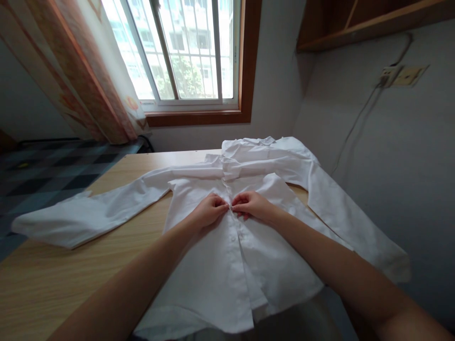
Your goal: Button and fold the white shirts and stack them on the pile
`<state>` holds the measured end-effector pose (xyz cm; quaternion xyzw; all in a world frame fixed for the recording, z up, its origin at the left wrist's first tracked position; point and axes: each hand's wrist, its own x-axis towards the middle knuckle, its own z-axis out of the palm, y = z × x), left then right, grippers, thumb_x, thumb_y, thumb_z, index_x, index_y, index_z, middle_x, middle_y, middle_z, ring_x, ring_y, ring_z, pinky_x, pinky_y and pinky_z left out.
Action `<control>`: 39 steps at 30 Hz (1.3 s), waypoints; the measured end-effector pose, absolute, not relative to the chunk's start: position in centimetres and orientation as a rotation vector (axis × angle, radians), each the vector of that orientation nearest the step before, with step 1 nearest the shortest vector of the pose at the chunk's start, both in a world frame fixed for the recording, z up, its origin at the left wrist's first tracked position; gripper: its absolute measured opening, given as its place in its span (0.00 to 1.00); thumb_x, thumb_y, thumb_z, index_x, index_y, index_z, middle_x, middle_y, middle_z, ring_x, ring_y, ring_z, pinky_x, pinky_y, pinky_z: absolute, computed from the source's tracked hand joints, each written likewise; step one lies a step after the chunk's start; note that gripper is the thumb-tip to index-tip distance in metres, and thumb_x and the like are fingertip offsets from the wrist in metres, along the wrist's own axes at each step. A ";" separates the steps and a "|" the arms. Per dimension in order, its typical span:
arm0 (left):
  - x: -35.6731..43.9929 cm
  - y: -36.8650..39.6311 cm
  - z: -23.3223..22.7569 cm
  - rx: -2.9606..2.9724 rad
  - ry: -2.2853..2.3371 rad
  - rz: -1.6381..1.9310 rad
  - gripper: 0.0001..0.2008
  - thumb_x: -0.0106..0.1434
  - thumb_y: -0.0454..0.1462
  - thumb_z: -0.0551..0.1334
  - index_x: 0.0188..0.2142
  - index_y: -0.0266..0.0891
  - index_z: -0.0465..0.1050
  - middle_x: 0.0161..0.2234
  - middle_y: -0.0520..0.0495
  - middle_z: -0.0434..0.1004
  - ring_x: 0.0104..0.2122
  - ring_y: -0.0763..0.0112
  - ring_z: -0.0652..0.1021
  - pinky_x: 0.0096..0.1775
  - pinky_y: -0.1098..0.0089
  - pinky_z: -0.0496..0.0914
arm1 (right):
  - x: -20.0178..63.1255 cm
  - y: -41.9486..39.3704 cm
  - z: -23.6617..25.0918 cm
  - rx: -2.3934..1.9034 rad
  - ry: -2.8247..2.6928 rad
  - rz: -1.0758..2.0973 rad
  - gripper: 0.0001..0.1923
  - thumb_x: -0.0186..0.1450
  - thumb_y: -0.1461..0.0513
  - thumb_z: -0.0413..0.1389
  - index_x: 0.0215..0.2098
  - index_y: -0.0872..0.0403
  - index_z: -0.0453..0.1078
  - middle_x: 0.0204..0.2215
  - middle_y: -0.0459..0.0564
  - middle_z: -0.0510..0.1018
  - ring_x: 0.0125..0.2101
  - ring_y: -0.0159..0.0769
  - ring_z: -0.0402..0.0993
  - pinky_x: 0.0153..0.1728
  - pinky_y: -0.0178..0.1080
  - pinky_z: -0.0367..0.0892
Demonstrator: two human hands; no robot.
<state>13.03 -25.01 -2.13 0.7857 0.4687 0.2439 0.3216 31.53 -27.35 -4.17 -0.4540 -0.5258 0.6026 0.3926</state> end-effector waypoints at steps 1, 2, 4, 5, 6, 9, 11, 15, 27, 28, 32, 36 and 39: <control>13.0 -25.0 -2.1 2.066 1.231 0.637 0.16 0.54 0.46 0.59 0.18 0.38 0.71 0.26 0.48 0.71 0.30 0.67 0.71 0.36 0.69 0.66 | 31.4 -27.4 -4.3 -1.161 -1.377 1.470 0.07 0.53 0.63 0.64 0.29 0.57 0.73 0.18 0.43 0.72 0.19 0.26 0.68 0.17 0.27 0.62; 13.1 -24.9 -2.1 2.063 1.236 0.631 0.17 0.55 0.46 0.58 0.17 0.38 0.71 0.27 0.48 0.71 0.31 0.66 0.71 0.36 0.69 0.65 | 31.2 -27.5 -4.3 -1.171 -1.418 1.408 0.06 0.54 0.63 0.63 0.29 0.57 0.73 0.17 0.42 0.71 0.18 0.26 0.66 0.16 0.27 0.60; 13.2 -24.9 -2.1 2.041 1.256 0.636 0.19 0.57 0.49 0.56 0.19 0.38 0.72 0.27 0.47 0.71 0.31 0.66 0.71 0.37 0.68 0.65 | 31.0 -27.7 -4.3 -1.205 -1.499 1.292 0.04 0.56 0.62 0.61 0.28 0.56 0.72 0.17 0.41 0.70 0.17 0.26 0.63 0.16 0.29 0.57; 13.3 -24.9 -2.1 2.030 1.264 0.646 0.21 0.57 0.50 0.56 0.19 0.38 0.73 0.27 0.47 0.71 0.31 0.66 0.71 0.36 0.68 0.65 | 30.8 -27.9 -4.3 -1.228 -1.541 1.226 0.04 0.57 0.63 0.60 0.28 0.56 0.71 0.17 0.41 0.70 0.17 0.26 0.63 0.17 0.30 0.57; 13.3 -25.0 -2.1 2.025 1.266 0.654 0.22 0.57 0.52 0.56 0.20 0.38 0.73 0.26 0.47 0.70 0.31 0.66 0.71 0.36 0.69 0.65 | 30.7 -28.0 -4.2 -1.251 -1.584 1.149 0.03 0.57 0.63 0.60 0.28 0.55 0.71 0.18 0.41 0.71 0.18 0.26 0.63 0.19 0.30 0.57; 13.5 -25.0 -2.3 2.043 1.265 0.682 0.24 0.56 0.55 0.59 0.19 0.38 0.73 0.26 0.48 0.69 0.30 0.67 0.70 0.34 0.70 0.65 | 30.4 -28.3 -3.8 -1.311 -1.716 0.880 0.01 0.57 0.65 0.59 0.28 0.55 0.72 0.23 0.44 0.75 0.24 0.29 0.67 0.26 0.31 0.60; 13.6 -25.1 -2.5 2.081 1.270 0.686 0.24 0.58 0.55 0.58 0.19 0.39 0.73 0.26 0.47 0.68 0.30 0.67 0.71 0.35 0.69 0.65 | 30.2 -28.4 -3.6 -1.378 -1.813 0.709 0.01 0.58 0.65 0.59 0.28 0.55 0.72 0.26 0.46 0.77 0.27 0.31 0.69 0.29 0.33 0.59; 13.7 -25.2 -2.8 2.202 1.274 0.660 0.22 0.62 0.50 0.55 0.20 0.39 0.73 0.28 0.47 0.68 0.32 0.66 0.71 0.39 0.68 0.65 | 29.8 -28.7 -3.3 -1.562 -1.968 0.435 0.05 0.60 0.60 0.59 0.29 0.54 0.70 0.29 0.48 0.77 0.30 0.34 0.68 0.28 0.34 0.54; 13.8 -25.6 -2.8 2.249 1.291 0.657 0.13 0.61 0.41 0.56 0.22 0.39 0.70 0.30 0.47 0.67 0.34 0.65 0.70 0.40 0.66 0.65 | 29.7 -28.7 -3.2 -1.662 -1.948 0.470 0.06 0.59 0.58 0.60 0.31 0.53 0.72 0.27 0.46 0.76 0.27 0.32 0.67 0.27 0.34 0.52; 13.8 -25.6 -2.9 2.242 1.283 0.673 0.12 0.60 0.40 0.56 0.23 0.39 0.69 0.30 0.48 0.67 0.34 0.65 0.70 0.40 0.66 0.65 | 29.9 -28.6 -3.2 -1.640 -1.947 0.520 0.06 0.59 0.58 0.60 0.30 0.53 0.72 0.27 0.45 0.76 0.27 0.32 0.67 0.27 0.34 0.52; 13.8 -25.3 -2.7 2.136 1.278 0.743 0.10 0.56 0.41 0.58 0.21 0.40 0.67 0.27 0.50 0.65 0.31 0.67 0.69 0.36 0.68 0.64 | 31.5 -28.2 -2.9 -1.409 -1.965 0.891 0.08 0.62 0.58 0.58 0.29 0.55 0.72 0.23 0.44 0.74 0.25 0.30 0.66 0.27 0.33 0.55; 13.8 -25.4 -2.5 1.929 1.212 0.810 0.14 0.53 0.46 0.59 0.20 0.40 0.62 0.22 0.53 0.61 0.27 0.71 0.65 0.30 0.70 0.60 | 32.1 -27.9 -3.0 -1.318 -1.967 0.953 0.14 0.69 0.58 0.49 0.27 0.54 0.67 0.22 0.44 0.72 0.24 0.30 0.66 0.27 0.33 0.57; 13.9 -25.9 -2.4 1.775 1.160 0.827 0.18 0.50 0.50 0.61 0.20 0.39 0.61 0.21 0.54 0.59 0.25 0.74 0.62 0.26 0.72 0.57 | 31.3 -27.9 -3.4 -1.366 -2.069 0.658 0.13 0.71 0.58 0.47 0.31 0.54 0.67 0.28 0.46 0.75 0.30 0.32 0.68 0.32 0.33 0.57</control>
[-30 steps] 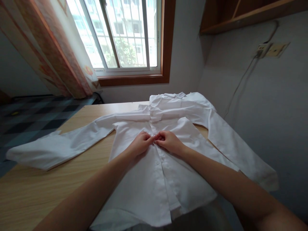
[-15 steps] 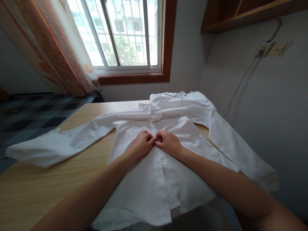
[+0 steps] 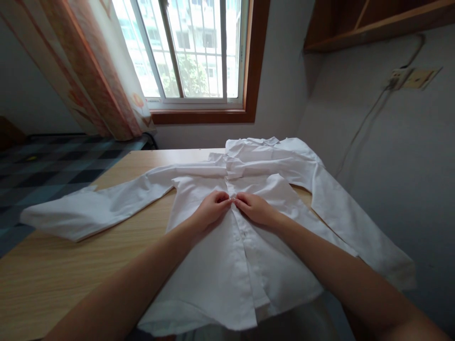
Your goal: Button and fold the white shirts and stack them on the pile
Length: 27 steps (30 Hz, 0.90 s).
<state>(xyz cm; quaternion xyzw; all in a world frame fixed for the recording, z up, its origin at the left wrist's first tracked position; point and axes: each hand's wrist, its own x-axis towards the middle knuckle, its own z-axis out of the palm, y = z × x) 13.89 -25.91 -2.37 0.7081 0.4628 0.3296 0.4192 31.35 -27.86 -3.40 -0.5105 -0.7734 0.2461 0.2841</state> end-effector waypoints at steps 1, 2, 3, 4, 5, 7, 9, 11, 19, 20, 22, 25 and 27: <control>13.9 -26.1 -2.4 1.727 1.150 0.831 0.18 0.50 0.51 0.62 0.21 0.39 0.62 0.21 0.55 0.59 0.24 0.74 0.61 0.26 0.72 0.56 | 31.1 -27.9 -3.5 -1.393 -2.097 0.569 0.13 0.71 0.58 0.46 0.33 0.53 0.68 0.31 0.47 0.76 0.32 0.33 0.69 0.33 0.34 0.57; 14.0 -26.3 -2.4 1.676 1.144 0.836 0.18 0.49 0.51 0.62 0.22 0.39 0.63 0.21 0.55 0.60 0.24 0.75 0.61 0.26 0.72 0.56 | 30.8 -27.9 -3.7 -1.423 -2.116 0.501 0.13 0.72 0.58 0.45 0.35 0.53 0.68 0.32 0.48 0.76 0.33 0.34 0.70 0.34 0.34 0.56; 14.1 -26.4 -2.4 1.626 1.140 0.846 0.18 0.48 0.50 0.63 0.22 0.39 0.63 0.21 0.55 0.60 0.24 0.75 0.61 0.25 0.72 0.56 | 30.5 -27.9 -3.8 -1.454 -2.131 0.452 0.13 0.72 0.58 0.44 0.37 0.53 0.68 0.33 0.49 0.77 0.34 0.35 0.70 0.35 0.34 0.56; 14.2 -26.5 -2.5 1.582 1.137 0.858 0.18 0.47 0.50 0.63 0.23 0.39 0.64 0.21 0.55 0.61 0.23 0.75 0.62 0.25 0.72 0.56 | 30.4 -27.9 -3.8 -1.483 -2.143 0.416 0.13 0.73 0.58 0.44 0.37 0.52 0.68 0.34 0.49 0.77 0.34 0.35 0.71 0.35 0.35 0.56; 14.2 -26.6 -2.5 1.548 1.133 0.864 0.18 0.46 0.50 0.64 0.23 0.38 0.65 0.21 0.55 0.62 0.23 0.75 0.62 0.25 0.72 0.56 | 30.3 -27.8 -3.9 -1.510 -2.150 0.388 0.13 0.73 0.58 0.43 0.38 0.52 0.68 0.34 0.49 0.77 0.34 0.36 0.71 0.34 0.35 0.55; 14.4 -26.6 -2.7 1.516 1.116 0.882 0.18 0.45 0.50 0.65 0.24 0.38 0.66 0.21 0.54 0.65 0.23 0.75 0.64 0.26 0.72 0.58 | 30.2 -27.8 -3.9 -1.554 -2.139 0.350 0.13 0.73 0.57 0.43 0.39 0.52 0.68 0.33 0.48 0.77 0.34 0.36 0.71 0.33 0.35 0.54; 14.4 -26.4 -2.9 1.542 1.101 0.900 0.18 0.47 0.50 0.64 0.24 0.37 0.68 0.22 0.52 0.67 0.24 0.74 0.66 0.27 0.72 0.59 | 30.3 -27.7 -3.9 -1.569 -2.116 0.343 0.12 0.73 0.58 0.44 0.39 0.51 0.67 0.33 0.47 0.77 0.34 0.36 0.71 0.33 0.34 0.54; 14.2 -26.2 -2.9 1.649 1.112 0.915 0.17 0.51 0.49 0.63 0.23 0.37 0.68 0.22 0.51 0.68 0.25 0.73 0.67 0.28 0.71 0.60 | 30.4 -27.6 -3.9 -1.535 -2.097 0.366 0.12 0.72 0.59 0.44 0.36 0.51 0.67 0.32 0.47 0.77 0.33 0.35 0.71 0.33 0.34 0.54; 13.6 -25.5 -1.6 2.270 1.206 0.834 0.13 0.60 0.41 0.57 0.21 0.39 0.67 0.27 0.48 0.68 0.30 0.67 0.69 0.35 0.67 0.63 | 30.3 -27.2 -4.4 -1.461 -2.031 0.368 0.12 0.70 0.61 0.46 0.29 0.53 0.65 0.28 0.46 0.73 0.31 0.33 0.67 0.32 0.34 0.53; 13.6 -25.5 -1.6 2.286 1.207 0.819 0.13 0.61 0.41 0.56 0.22 0.40 0.66 0.27 0.48 0.67 0.30 0.67 0.69 0.35 0.67 0.63 | 30.2 -27.1 -4.4 -1.467 -2.032 0.368 0.12 0.70 0.61 0.46 0.29 0.53 0.64 0.28 0.46 0.73 0.31 0.33 0.67 0.32 0.34 0.53; 13.6 -25.5 -1.6 2.304 1.208 0.784 0.13 0.61 0.41 0.56 0.22 0.40 0.66 0.27 0.48 0.66 0.30 0.67 0.69 0.34 0.67 0.63 | 30.2 -27.1 -4.4 -1.471 -2.029 0.382 0.12 0.70 0.61 0.46 0.29 0.53 0.64 0.28 0.46 0.73 0.31 0.33 0.66 0.32 0.34 0.52; 13.5 -25.3 -1.7 2.326 1.210 0.741 0.14 0.62 0.42 0.55 0.22 0.40 0.66 0.27 0.48 0.66 0.30 0.66 0.69 0.35 0.67 0.63 | 30.1 -27.1 -4.4 -1.442 -1.999 0.422 0.13 0.69 0.61 0.46 0.26 0.52 0.61 0.26 0.45 0.71 0.29 0.33 0.64 0.31 0.35 0.52; 13.4 -25.2 -1.9 2.345 1.213 0.699 0.14 0.62 0.42 0.55 0.22 0.40 0.67 0.27 0.47 0.67 0.30 0.66 0.69 0.35 0.66 0.63 | 30.2 -27.0 -4.5 -1.402 -1.963 0.444 0.13 0.68 0.61 0.46 0.25 0.52 0.58 0.24 0.44 0.68 0.28 0.32 0.63 0.30 0.35 0.51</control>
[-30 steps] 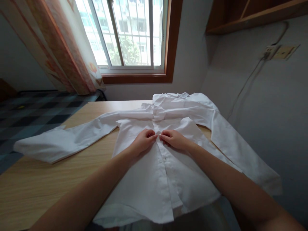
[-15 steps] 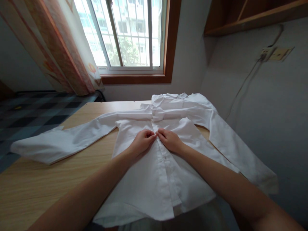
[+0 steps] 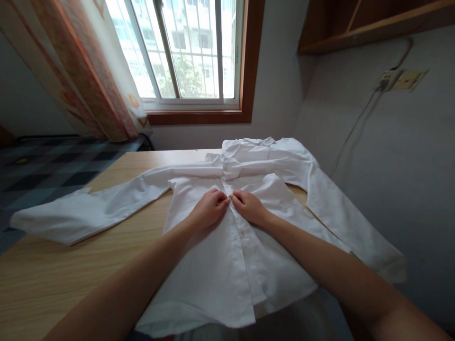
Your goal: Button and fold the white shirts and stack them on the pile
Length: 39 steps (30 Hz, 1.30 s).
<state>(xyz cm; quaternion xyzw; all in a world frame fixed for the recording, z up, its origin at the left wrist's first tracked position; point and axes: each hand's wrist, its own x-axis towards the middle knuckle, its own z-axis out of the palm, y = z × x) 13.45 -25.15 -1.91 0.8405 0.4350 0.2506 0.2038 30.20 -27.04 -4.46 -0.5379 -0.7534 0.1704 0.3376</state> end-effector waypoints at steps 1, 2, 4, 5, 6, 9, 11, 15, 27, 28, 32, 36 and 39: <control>13.4 -25.1 -2.0 2.361 1.213 0.674 0.13 0.62 0.41 0.55 0.23 0.39 0.67 0.28 0.47 0.68 0.31 0.66 0.69 0.36 0.66 0.63 | 30.3 -26.9 -4.5 -1.381 -1.935 0.453 0.14 0.68 0.61 0.46 0.24 0.52 0.57 0.23 0.43 0.67 0.27 0.32 0.62 0.30 0.35 0.51; 13.3 -25.0 -2.2 2.379 1.211 0.649 0.12 0.61 0.41 0.56 0.23 0.39 0.68 0.28 0.47 0.68 0.31 0.66 0.70 0.36 0.66 0.63 | 30.5 -26.8 -4.5 -1.363 -1.897 0.459 0.14 0.68 0.61 0.46 0.23 0.52 0.56 0.22 0.43 0.65 0.26 0.31 0.61 0.29 0.35 0.51; 13.2 -24.9 -2.4 2.406 1.203 0.615 0.11 0.59 0.39 0.57 0.23 0.38 0.70 0.28 0.46 0.69 0.31 0.66 0.70 0.37 0.66 0.63 | 30.9 -26.4 -4.5 -1.340 -1.807 0.464 0.16 0.68 0.60 0.45 0.22 0.51 0.53 0.20 0.42 0.62 0.25 0.31 0.59 0.29 0.34 0.51; 13.1 -24.8 -2.5 2.405 1.202 0.612 0.11 0.59 0.39 0.57 0.23 0.38 0.71 0.28 0.46 0.70 0.31 0.66 0.70 0.37 0.66 0.63 | 31.2 -26.3 -4.5 -1.337 -1.771 0.467 0.16 0.68 0.60 0.44 0.22 0.51 0.52 0.20 0.42 0.61 0.25 0.31 0.59 0.29 0.34 0.51; 13.1 -24.7 -2.6 2.394 1.200 0.616 0.11 0.58 0.40 0.57 0.23 0.38 0.71 0.27 0.46 0.70 0.31 0.66 0.70 0.37 0.66 0.63 | 31.4 -26.2 -4.5 -1.334 -1.755 0.474 0.17 0.69 0.59 0.44 0.22 0.51 0.51 0.20 0.41 0.60 0.24 0.31 0.58 0.29 0.34 0.51; 13.1 -24.6 -2.6 2.310 1.196 0.653 0.12 0.57 0.41 0.57 0.22 0.38 0.71 0.26 0.47 0.70 0.31 0.65 0.71 0.36 0.67 0.64 | 31.8 -26.3 -4.4 -1.317 -1.857 0.508 0.17 0.69 0.58 0.46 0.22 0.52 0.55 0.20 0.41 0.62 0.24 0.31 0.59 0.28 0.34 0.50; 13.2 -24.7 -2.6 2.224 1.200 0.681 0.13 0.56 0.43 0.57 0.22 0.38 0.70 0.25 0.49 0.70 0.30 0.66 0.71 0.34 0.67 0.64 | 31.7 -26.7 -4.3 -1.307 -1.986 0.498 0.17 0.69 0.57 0.47 0.24 0.53 0.60 0.21 0.43 0.66 0.25 0.31 0.61 0.28 0.35 0.50; 13.5 -25.1 -2.9 1.970 1.198 0.758 0.15 0.54 0.47 0.58 0.23 0.38 0.70 0.23 0.51 0.68 0.26 0.69 0.68 0.29 0.70 0.62 | 31.4 -27.4 -3.9 -1.354 -2.125 0.425 0.15 0.71 0.58 0.47 0.30 0.54 0.67 0.27 0.46 0.73 0.29 0.32 0.65 0.30 0.35 0.50; 13.1 -24.8 -2.3 2.079 1.200 0.732 0.12 0.55 0.43 0.58 0.23 0.38 0.72 0.26 0.49 0.72 0.30 0.66 0.71 0.33 0.69 0.65 | 32.0 -28.1 -3.3 -1.301 -2.163 0.527 0.10 0.67 0.56 0.54 0.33 0.54 0.69 0.26 0.43 0.72 0.26 0.29 0.64 0.28 0.33 0.52; 13.0 -24.8 -2.5 2.018 1.185 0.751 0.12 0.55 0.44 0.59 0.24 0.37 0.73 0.26 0.49 0.73 0.30 0.66 0.72 0.33 0.69 0.66 | 31.9 -28.2 -3.2 -1.296 -2.153 0.550 0.11 0.67 0.54 0.54 0.33 0.54 0.68 0.25 0.43 0.71 0.26 0.29 0.63 0.28 0.33 0.52; 12.9 -24.9 -3.0 1.848 1.101 0.828 0.12 0.55 0.43 0.59 0.31 0.36 0.76 0.31 0.47 0.76 0.33 0.66 0.75 0.36 0.69 0.68 | 31.8 -28.3 -3.0 -1.301 -2.090 0.578 0.14 0.62 0.52 0.59 0.32 0.53 0.66 0.24 0.41 0.69 0.25 0.28 0.62 0.27 0.33 0.52; 12.9 -24.5 -2.9 1.960 1.047 0.813 0.10 0.52 0.39 0.62 0.32 0.37 0.77 0.33 0.47 0.76 0.35 0.65 0.75 0.40 0.68 0.68 | 31.9 -27.9 -3.1 -1.322 -2.041 0.597 0.10 0.63 0.57 0.56 0.29 0.54 0.65 0.24 0.41 0.69 0.25 0.28 0.62 0.27 0.33 0.52; 12.9 -24.3 -2.8 2.031 1.007 0.784 0.11 0.51 0.37 0.63 0.35 0.38 0.78 0.34 0.48 0.75 0.35 0.66 0.75 0.39 0.68 0.69 | 31.9 -27.8 -3.2 -1.353 -2.014 0.621 0.14 0.61 0.53 0.57 0.28 0.54 0.64 0.23 0.41 0.68 0.24 0.28 0.60 0.26 0.33 0.51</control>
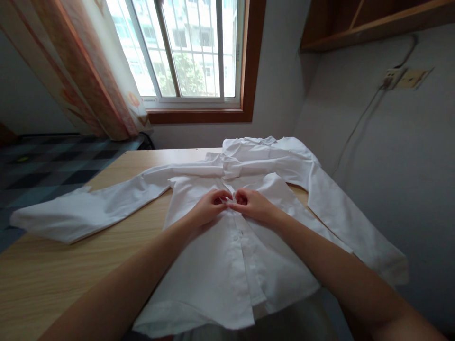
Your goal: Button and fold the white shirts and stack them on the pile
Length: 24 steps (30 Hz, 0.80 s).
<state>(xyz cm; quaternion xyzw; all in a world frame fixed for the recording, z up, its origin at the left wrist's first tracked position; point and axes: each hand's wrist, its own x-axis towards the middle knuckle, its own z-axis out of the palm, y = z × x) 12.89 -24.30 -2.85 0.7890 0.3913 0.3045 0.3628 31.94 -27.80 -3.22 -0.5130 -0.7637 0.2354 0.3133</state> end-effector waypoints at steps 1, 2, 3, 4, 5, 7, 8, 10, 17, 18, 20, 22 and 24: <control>12.9 -24.3 -2.9 2.042 0.999 0.779 0.11 0.52 0.35 0.62 0.36 0.38 0.78 0.35 0.47 0.75 0.35 0.67 0.75 0.39 0.69 0.69 | 31.9 -27.8 -3.2 -1.373 -2.008 0.608 0.14 0.60 0.53 0.58 0.28 0.54 0.63 0.22 0.40 0.67 0.24 0.28 0.60 0.26 0.33 0.50; 12.9 -24.3 -2.9 2.057 0.999 0.774 0.12 0.52 0.33 0.61 0.37 0.38 0.78 0.35 0.48 0.75 0.34 0.68 0.75 0.39 0.69 0.68 | 31.8 -27.8 -3.2 -1.398 -2.003 0.586 0.12 0.59 0.54 0.58 0.28 0.53 0.63 0.22 0.40 0.67 0.24 0.28 0.59 0.26 0.33 0.50; 12.9 -24.3 -2.9 2.081 1.004 0.764 0.14 0.53 0.31 0.59 0.38 0.38 0.78 0.35 0.48 0.75 0.34 0.68 0.75 0.39 0.69 0.68 | 31.7 -27.9 -3.2 -1.425 -1.996 0.558 0.10 0.59 0.57 0.58 0.27 0.53 0.62 0.22 0.40 0.66 0.24 0.28 0.59 0.26 0.33 0.49; 12.9 -24.3 -3.0 2.112 1.013 0.749 0.16 0.53 0.29 0.57 0.39 0.39 0.78 0.35 0.48 0.74 0.35 0.68 0.74 0.40 0.69 0.68 | 31.7 -27.9 -3.2 -1.448 -1.989 0.532 0.08 0.58 0.60 0.57 0.27 0.53 0.62 0.22 0.40 0.66 0.24 0.28 0.58 0.26 0.33 0.49; 12.9 -24.4 -3.0 2.147 1.026 0.733 0.17 0.54 0.28 0.56 0.40 0.39 0.78 0.35 0.48 0.74 0.35 0.68 0.74 0.40 0.69 0.68 | 31.7 -27.9 -3.1 -1.465 -1.982 0.513 0.06 0.57 0.62 0.56 0.27 0.53 0.61 0.21 0.40 0.65 0.24 0.28 0.58 0.26 0.33 0.49; 12.9 -24.5 -3.1 2.224 1.060 0.697 0.16 0.56 0.29 0.56 0.40 0.39 0.77 0.34 0.48 0.74 0.35 0.68 0.74 0.40 0.68 0.67 | 31.8 -27.8 -2.9 -1.470 -1.972 0.506 0.04 0.56 0.64 0.54 0.26 0.53 0.61 0.21 0.40 0.65 0.24 0.28 0.59 0.26 0.33 0.49; 12.9 -24.6 -3.1 2.267 1.077 0.680 0.14 0.57 0.30 0.57 0.40 0.38 0.77 0.34 0.47 0.73 0.35 0.67 0.73 0.40 0.68 0.67 | 31.9 -27.7 -2.8 -1.460 -1.969 0.517 0.04 0.56 0.64 0.54 0.25 0.53 0.61 0.21 0.40 0.65 0.24 0.28 0.59 0.26 0.33 0.50; 12.9 -24.8 -3.1 2.351 1.108 0.655 0.09 0.58 0.34 0.59 0.38 0.38 0.76 0.33 0.47 0.72 0.34 0.66 0.72 0.38 0.67 0.67 | 32.3 -27.6 -2.6 -1.430 -1.966 0.563 0.04 0.56 0.63 0.53 0.24 0.54 0.62 0.21 0.40 0.66 0.24 0.28 0.60 0.26 0.33 0.51; 13.0 -25.3 -2.9 2.460 1.152 0.595 0.07 0.59 0.39 0.61 0.34 0.38 0.75 0.34 0.47 0.70 0.34 0.66 0.72 0.37 0.67 0.66 | 33.0 -27.2 -2.5 -1.352 -1.953 0.784 0.09 0.56 0.62 0.50 0.24 0.56 0.70 0.20 0.44 0.71 0.24 0.30 0.64 0.26 0.33 0.55; 13.1 -25.3 -2.9 2.471 1.161 0.593 0.07 0.59 0.40 0.61 0.33 0.38 0.75 0.33 0.47 0.71 0.34 0.65 0.72 0.37 0.67 0.66 | 33.1 -27.2 -2.6 -1.333 -1.940 0.835 0.09 0.56 0.62 0.50 0.25 0.57 0.71 0.20 0.44 0.71 0.23 0.30 0.64 0.26 0.33 0.55; 13.2 -25.3 -2.8 2.486 1.173 0.589 0.08 0.59 0.41 0.61 0.32 0.39 0.75 0.33 0.46 0.71 0.34 0.65 0.72 0.38 0.66 0.66 | 33.1 -27.1 -2.8 -1.297 -1.889 0.951 0.09 0.56 0.62 0.51 0.25 0.57 0.72 0.19 0.43 0.71 0.22 0.29 0.63 0.24 0.32 0.55; 13.3 -25.4 -2.8 2.486 1.183 0.588 0.07 0.60 0.40 0.61 0.31 0.39 0.75 0.33 0.46 0.72 0.35 0.64 0.72 0.38 0.66 0.66 | 33.0 -27.2 -3.0 -1.265 -1.811 1.069 0.09 0.55 0.62 0.52 0.26 0.57 0.73 0.19 0.43 0.70 0.21 0.28 0.62 0.23 0.31 0.56; 13.4 -25.5 -2.8 2.482 1.191 0.599 0.06 0.60 0.38 0.61 0.31 0.39 0.75 0.33 0.45 0.73 0.36 0.63 0.72 0.39 0.66 0.66 | 33.0 -27.3 -3.1 -1.244 -1.725 1.159 0.08 0.53 0.62 0.53 0.27 0.58 0.73 0.19 0.43 0.70 0.21 0.28 0.62 0.23 0.31 0.57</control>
